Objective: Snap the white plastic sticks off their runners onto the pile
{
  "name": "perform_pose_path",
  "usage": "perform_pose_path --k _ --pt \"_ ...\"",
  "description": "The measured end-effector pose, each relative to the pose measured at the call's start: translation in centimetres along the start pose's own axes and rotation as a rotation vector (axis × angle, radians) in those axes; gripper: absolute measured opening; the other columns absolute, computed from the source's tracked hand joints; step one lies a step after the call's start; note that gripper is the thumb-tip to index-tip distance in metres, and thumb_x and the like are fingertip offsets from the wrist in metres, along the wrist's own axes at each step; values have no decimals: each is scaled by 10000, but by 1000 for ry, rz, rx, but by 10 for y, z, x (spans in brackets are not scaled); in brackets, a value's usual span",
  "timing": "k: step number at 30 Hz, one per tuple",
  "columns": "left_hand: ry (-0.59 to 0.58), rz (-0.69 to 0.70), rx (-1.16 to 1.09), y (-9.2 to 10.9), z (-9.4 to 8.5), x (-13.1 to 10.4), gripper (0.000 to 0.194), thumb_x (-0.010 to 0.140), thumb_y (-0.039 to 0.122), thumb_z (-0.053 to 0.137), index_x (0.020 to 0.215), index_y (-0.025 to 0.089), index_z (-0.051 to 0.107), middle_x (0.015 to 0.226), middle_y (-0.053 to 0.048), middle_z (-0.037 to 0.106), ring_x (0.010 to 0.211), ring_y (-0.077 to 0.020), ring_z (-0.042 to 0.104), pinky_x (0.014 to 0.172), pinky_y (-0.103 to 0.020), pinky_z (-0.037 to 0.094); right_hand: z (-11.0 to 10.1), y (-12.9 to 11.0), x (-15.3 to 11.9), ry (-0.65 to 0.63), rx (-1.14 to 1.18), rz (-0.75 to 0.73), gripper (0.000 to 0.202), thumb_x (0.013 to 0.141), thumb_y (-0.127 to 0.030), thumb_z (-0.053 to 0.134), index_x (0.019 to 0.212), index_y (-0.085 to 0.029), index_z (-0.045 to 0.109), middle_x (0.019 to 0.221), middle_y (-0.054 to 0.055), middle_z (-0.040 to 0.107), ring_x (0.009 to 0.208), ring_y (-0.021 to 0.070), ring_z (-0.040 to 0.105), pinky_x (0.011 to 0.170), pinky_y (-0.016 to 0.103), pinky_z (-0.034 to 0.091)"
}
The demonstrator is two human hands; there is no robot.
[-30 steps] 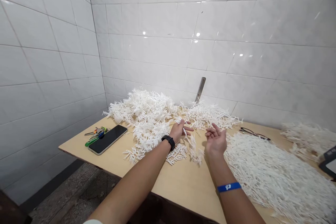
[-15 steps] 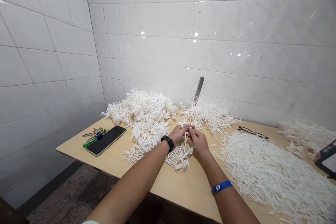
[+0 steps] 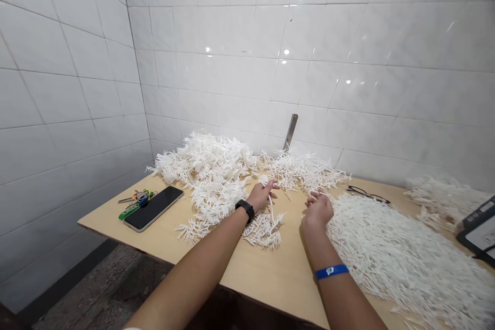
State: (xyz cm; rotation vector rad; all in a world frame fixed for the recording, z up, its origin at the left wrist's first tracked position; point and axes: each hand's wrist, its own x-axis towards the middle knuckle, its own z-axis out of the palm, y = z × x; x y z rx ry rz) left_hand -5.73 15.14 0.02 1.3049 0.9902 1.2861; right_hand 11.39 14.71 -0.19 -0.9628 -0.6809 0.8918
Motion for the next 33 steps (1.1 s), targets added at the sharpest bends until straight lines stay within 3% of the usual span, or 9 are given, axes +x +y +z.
perform_pose_path --k 3,8,11,13,18,22,27,30,33 --pt "14 5 18 0 0 1 430 881 409 492 1189 126 594 1123 -141 654 681 -102 624 560 -196 407 -7 1 8 109 97 47 180 888 -359 353 853 -227 471 732 2 576 542 100 514 526 240 463" --pt "25 22 167 6 0 -4 306 877 261 452 1043 101 653 1039 -120 676 532 -56 512 535 -198 391 3 -1 -3 -2 108 159 359 895 -480 413 698 -195 509 521 -26 490 419 86 453 402 213 387" --pt "27 96 406 9 1 -9 262 848 209 435 811 113 675 1055 -97 669 528 -65 470 550 -221 388 14 -3 -16 -171 -64 147 445 791 -589 571 616 -184 510 428 -49 434 353 69 368 351 209 292" --pt "10 193 604 10 -1 -12 245 817 166 436 747 131 668 914 -75 678 593 -108 499 608 -244 399 20 -3 -24 -344 -224 159 513 745 -661 577 582 -177 528 405 -33 447 343 76 364 353 223 278" --pt "-94 431 884 12 -6 -13 274 771 111 449 835 182 705 818 -67 600 706 -166 521 700 -271 408 26 3 -35 -606 -338 293 567 742 -700 546 547 -169 569 407 10 479 356 98 386 381 253 284" --pt "-152 494 882 15 -7 -14 327 785 159 494 1034 220 697 839 -68 571 744 -182 517 745 -279 423 26 3 -36 -696 -284 370 523 739 -668 583 590 -166 586 478 27 528 395 109 413 399 261 304" --pt "-215 496 807 17 -6 -16 446 789 139 474 1204 209 622 980 -94 579 836 -195 539 815 -301 424 24 -2 -36 -732 -261 255 476 635 -595 729 570 -163 540 476 -12 493 426 89 396 425 240 288" --pt "-206 366 600 18 -5 -16 513 770 129 492 1276 186 550 1018 -90 587 831 -172 546 826 -299 424 22 -3 -31 -708 -266 193 489 624 -600 728 558 -166 512 482 -26 479 427 78 375 424 232 263" --pt "-193 120 252 19 -3 -14 549 772 191 539 1315 160 464 898 -51 591 680 -115 522 697 -263 426 19 -2 -27 -629 -247 146 464 631 -584 725 594 -169 522 515 -25 499 455 83 402 445 233 295"
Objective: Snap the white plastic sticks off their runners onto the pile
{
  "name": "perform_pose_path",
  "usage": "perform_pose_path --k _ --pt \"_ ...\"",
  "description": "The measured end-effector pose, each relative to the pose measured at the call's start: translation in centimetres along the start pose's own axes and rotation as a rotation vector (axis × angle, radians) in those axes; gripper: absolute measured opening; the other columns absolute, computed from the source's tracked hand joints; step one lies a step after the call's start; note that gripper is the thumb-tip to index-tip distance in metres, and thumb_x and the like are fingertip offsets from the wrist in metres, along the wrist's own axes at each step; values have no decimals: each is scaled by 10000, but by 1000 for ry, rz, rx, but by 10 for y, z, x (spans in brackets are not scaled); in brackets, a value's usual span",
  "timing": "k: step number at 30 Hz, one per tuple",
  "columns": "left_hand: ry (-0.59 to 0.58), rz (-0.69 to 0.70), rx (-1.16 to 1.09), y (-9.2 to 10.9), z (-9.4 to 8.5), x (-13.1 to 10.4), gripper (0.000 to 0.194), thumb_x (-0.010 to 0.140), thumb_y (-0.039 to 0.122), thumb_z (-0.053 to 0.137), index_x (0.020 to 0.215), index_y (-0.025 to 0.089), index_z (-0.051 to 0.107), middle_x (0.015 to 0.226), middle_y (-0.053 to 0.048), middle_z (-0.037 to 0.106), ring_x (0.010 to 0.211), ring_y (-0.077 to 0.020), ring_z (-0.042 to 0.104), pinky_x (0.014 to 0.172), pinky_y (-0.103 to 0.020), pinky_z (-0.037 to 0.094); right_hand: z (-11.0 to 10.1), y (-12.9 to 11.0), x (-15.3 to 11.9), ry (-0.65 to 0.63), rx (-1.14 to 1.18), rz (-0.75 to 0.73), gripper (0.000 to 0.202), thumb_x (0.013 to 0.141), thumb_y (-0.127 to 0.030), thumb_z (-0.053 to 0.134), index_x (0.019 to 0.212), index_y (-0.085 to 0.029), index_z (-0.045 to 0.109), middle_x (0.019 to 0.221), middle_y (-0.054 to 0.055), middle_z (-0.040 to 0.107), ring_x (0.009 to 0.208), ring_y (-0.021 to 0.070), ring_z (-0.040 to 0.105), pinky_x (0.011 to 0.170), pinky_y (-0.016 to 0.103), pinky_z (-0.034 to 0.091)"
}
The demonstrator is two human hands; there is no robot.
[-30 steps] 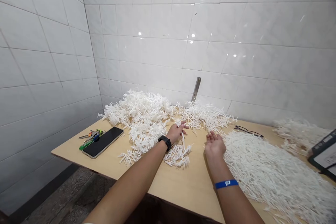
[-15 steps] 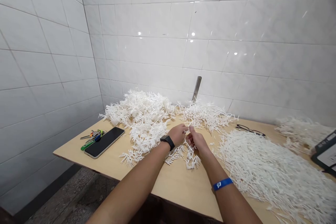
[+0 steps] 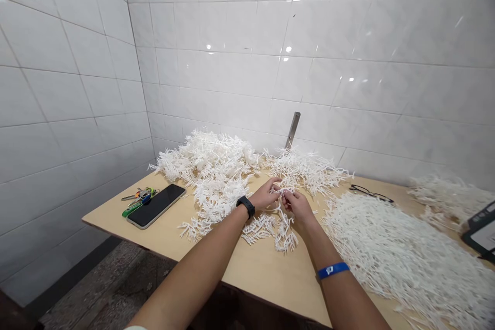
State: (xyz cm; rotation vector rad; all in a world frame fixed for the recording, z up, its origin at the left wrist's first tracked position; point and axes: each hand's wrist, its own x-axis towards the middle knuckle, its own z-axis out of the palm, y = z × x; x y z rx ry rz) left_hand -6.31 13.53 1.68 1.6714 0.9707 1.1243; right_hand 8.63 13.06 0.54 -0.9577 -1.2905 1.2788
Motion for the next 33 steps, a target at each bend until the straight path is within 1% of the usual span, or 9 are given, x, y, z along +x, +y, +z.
perform_pose_path --k 3,7,10,14,18,23,27,29,33 --pt "33 -148 -309 -1 1 4 432 814 343 537 1185 122 532 690 9 526 550 -79 443 576 -229 367 1 0 0 9 3 -29 430 628 -558 735 650 -172 548 545 -19 524 477 94 423 459 239 322" --pt "-13 -174 -326 -3 2 4 432 771 525 586 864 105 632 610 1 529 508 -68 403 523 -226 304 9 -2 -2 -80 15 -49 405 632 -539 734 686 -175 564 522 -40 478 472 93 390 442 234 300" --pt "-9 -143 -249 -1 1 1 394 727 503 647 765 111 650 615 -16 574 531 -76 426 537 -233 298 12 -2 -4 -78 20 -26 411 643 -548 722 651 -176 547 529 -28 490 473 95 400 442 233 302" --pt "43 -88 -215 4 1 -2 329 739 447 650 750 118 668 607 -16 588 574 -102 477 604 -251 353 11 1 -5 -83 30 48 471 693 -623 656 618 -173 537 528 -1 509 458 102 412 433 246 310" --pt "25 -126 -266 2 4 -2 335 725 450 670 757 119 641 580 -10 576 567 -110 510 609 -253 376 7 5 -1 -127 -86 65 500 634 -632 705 588 -160 545 504 -14 497 434 88 390 419 236 280" --pt "-143 -198 -505 -4 8 0 477 711 608 633 785 139 587 570 -1 555 541 -110 530 576 -239 399 5 7 3 -158 -102 -27 490 596 -628 730 623 -171 554 531 -21 528 444 92 393 432 237 291" --pt "-276 -293 -530 -10 8 3 570 737 699 528 760 134 601 500 11 494 550 -123 548 567 -232 408 8 9 2 -141 -83 -93 472 616 -625 714 592 -178 565 488 -26 498 442 101 381 439 248 299" --pt "-254 -285 -499 -13 7 4 566 751 693 518 780 135 608 498 20 486 537 -118 541 553 -228 402 8 11 2 -130 -97 -74 477 617 -630 707 573 -173 576 469 -19 495 431 105 379 431 252 291" --pt "-44 -217 -396 -19 10 6 563 742 695 525 708 135 578 491 17 494 465 -94 488 514 -229 378 6 10 4 -103 -160 -37 468 632 -618 699 564 -166 600 481 -2 521 428 110 389 427 256 281"
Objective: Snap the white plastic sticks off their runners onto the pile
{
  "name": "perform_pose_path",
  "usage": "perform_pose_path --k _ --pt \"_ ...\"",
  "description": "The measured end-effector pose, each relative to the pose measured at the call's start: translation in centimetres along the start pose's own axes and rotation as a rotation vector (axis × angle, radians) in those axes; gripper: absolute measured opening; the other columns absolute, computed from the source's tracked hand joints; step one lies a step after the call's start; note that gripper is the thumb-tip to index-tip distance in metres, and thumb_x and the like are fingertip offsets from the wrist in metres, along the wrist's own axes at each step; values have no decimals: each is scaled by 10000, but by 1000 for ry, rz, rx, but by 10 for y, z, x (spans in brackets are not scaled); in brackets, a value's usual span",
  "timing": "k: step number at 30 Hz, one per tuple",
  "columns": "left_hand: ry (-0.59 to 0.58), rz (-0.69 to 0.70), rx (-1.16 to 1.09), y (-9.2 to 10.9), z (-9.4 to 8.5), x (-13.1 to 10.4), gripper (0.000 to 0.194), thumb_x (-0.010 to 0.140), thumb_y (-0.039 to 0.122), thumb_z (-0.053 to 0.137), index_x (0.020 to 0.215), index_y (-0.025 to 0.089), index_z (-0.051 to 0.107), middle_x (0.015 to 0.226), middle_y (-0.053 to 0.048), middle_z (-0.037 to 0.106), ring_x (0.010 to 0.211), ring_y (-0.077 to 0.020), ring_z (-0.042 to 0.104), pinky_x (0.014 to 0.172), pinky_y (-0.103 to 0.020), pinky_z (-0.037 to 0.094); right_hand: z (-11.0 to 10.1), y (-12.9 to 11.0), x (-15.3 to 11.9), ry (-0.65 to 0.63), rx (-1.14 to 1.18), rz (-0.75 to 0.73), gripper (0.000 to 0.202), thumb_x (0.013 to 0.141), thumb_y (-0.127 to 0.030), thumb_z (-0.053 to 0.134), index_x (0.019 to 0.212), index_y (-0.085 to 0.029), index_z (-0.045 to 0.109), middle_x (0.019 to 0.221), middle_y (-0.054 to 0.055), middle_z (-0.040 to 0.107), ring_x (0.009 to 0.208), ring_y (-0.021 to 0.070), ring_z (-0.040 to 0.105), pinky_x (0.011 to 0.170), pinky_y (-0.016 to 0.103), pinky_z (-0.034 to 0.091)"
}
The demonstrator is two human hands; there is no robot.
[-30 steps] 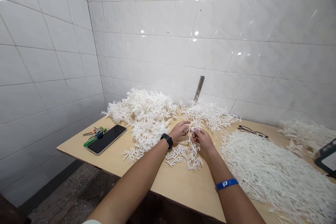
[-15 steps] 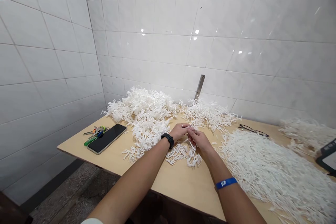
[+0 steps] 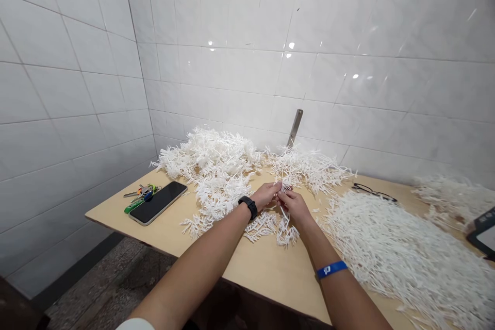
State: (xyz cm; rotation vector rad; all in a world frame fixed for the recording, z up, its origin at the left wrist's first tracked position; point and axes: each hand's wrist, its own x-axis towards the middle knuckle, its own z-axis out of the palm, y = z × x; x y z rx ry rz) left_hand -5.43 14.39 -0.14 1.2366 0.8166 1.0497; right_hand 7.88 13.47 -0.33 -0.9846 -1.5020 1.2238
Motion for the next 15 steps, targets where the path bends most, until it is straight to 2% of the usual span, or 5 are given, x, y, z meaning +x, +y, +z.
perform_pose_path --k 3,8,9,11,15 --pt "84 86 16 -1 3 1 579 729 710 522 666 136 559 461 15 485 446 -105 487 523 -251 399 2 -5 -3 -14 -11 -40 447 662 -601 683 575 -172 593 507 0 540 445 111 398 446 258 293" --pt "336 61 -111 7 -2 1 581 803 674 459 835 116 617 546 -27 573 497 -128 525 560 -277 429 19 -9 -13 -172 -3 -95 402 706 -542 671 579 -173 579 597 23 584 560 144 473 542 281 372" --pt "364 60 -140 10 -4 0 572 820 659 446 855 116 623 591 -48 609 527 -133 545 580 -279 438 20 -8 -13 -168 4 -107 389 714 -528 669 586 -172 582 600 22 580 575 146 477 552 281 376" --pt "323 61 -171 14 -7 -2 532 841 613 462 889 112 635 725 -94 673 612 -143 594 643 -282 455 17 -7 -11 -18 71 -127 352 723 -504 668 629 -173 596 598 10 563 567 135 466 538 267 364" --pt "256 67 -167 20 -7 -5 482 852 554 496 952 106 642 998 -146 693 797 -155 640 775 -284 446 -12 -9 -3 535 387 -173 348 791 -524 561 845 -186 627 662 11 575 539 117 461 502 250 362"
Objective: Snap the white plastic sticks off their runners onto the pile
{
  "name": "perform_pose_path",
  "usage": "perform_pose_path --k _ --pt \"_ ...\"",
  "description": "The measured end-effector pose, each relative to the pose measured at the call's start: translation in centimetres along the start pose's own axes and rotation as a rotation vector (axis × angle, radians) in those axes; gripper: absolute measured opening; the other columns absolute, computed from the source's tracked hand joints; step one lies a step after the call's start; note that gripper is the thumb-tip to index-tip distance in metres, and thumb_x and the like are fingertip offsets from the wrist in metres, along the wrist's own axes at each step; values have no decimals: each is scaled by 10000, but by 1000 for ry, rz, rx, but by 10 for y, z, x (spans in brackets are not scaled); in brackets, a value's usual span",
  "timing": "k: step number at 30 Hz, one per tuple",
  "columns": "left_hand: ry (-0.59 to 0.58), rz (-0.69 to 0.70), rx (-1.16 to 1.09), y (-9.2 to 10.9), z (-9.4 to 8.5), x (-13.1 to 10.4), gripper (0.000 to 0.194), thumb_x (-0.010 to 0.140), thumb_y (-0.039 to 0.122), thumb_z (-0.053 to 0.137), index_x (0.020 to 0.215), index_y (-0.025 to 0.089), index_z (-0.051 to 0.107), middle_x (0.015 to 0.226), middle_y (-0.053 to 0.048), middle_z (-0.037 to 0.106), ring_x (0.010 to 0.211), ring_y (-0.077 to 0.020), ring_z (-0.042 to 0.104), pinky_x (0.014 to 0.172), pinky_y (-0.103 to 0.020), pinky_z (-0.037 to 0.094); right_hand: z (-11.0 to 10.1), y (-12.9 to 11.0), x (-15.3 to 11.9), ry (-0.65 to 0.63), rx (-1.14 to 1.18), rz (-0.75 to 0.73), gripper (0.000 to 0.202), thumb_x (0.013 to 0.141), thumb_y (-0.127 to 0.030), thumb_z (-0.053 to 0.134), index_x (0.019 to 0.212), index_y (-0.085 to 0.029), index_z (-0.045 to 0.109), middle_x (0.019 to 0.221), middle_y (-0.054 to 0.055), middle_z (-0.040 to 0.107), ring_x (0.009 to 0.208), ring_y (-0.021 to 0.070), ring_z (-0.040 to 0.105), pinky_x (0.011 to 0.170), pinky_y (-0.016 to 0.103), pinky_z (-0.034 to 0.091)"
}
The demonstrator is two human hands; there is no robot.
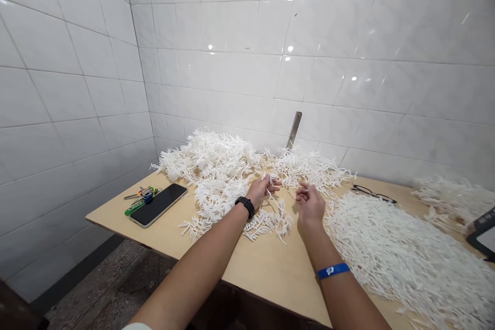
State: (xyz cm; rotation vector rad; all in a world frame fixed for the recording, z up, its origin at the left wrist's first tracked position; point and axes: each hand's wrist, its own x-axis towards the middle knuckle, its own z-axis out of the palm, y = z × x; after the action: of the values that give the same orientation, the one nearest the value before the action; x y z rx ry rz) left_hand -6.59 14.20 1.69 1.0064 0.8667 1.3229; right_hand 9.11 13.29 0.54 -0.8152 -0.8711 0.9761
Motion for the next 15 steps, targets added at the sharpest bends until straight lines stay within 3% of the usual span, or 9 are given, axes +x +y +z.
perform_pose_path --k 2,5,10,12,15 --pt "-11 -2 28 1 1 -1 487 837 565 511 942 106 635 1048 -154 683 839 -164 637 799 -292 435 -10 -5 9 147 149 60 461 849 -589 403 906 -187 622 680 30 587 528 122 477 502 263 393" --pt "-43 -10 69 0 1 -2 491 793 579 565 948 117 631 1077 -151 667 889 -179 622 803 -293 429 -14 -7 11 133 191 247 590 855 -669 296 842 -180 626 646 38 579 507 125 496 494 274 420" --pt "-151 3 114 -3 0 -3 516 766 579 600 1085 175 643 906 -70 634 815 -145 580 749 -265 422 9 3 -4 -255 -147 300 558 695 -712 586 705 -156 642 575 19 565 450 103 451 405 244 311" --pt "-200 2 124 -6 1 -2 521 761 591 597 1026 148 660 742 -34 583 677 -118 541 689 -261 419 16 7 -8 -391 -240 276 545 657 -696 637 681 -151 645 567 16 568 434 95 420 396 244 268" --pt "-235 -6 128 -8 3 -3 534 746 609 597 886 99 667 585 6 496 542 -89 471 600 -247 395 18 11 -10 -476 -296 215 525 620 -670 685 651 -149 640 543 2 548 428 87 381 408 244 239"
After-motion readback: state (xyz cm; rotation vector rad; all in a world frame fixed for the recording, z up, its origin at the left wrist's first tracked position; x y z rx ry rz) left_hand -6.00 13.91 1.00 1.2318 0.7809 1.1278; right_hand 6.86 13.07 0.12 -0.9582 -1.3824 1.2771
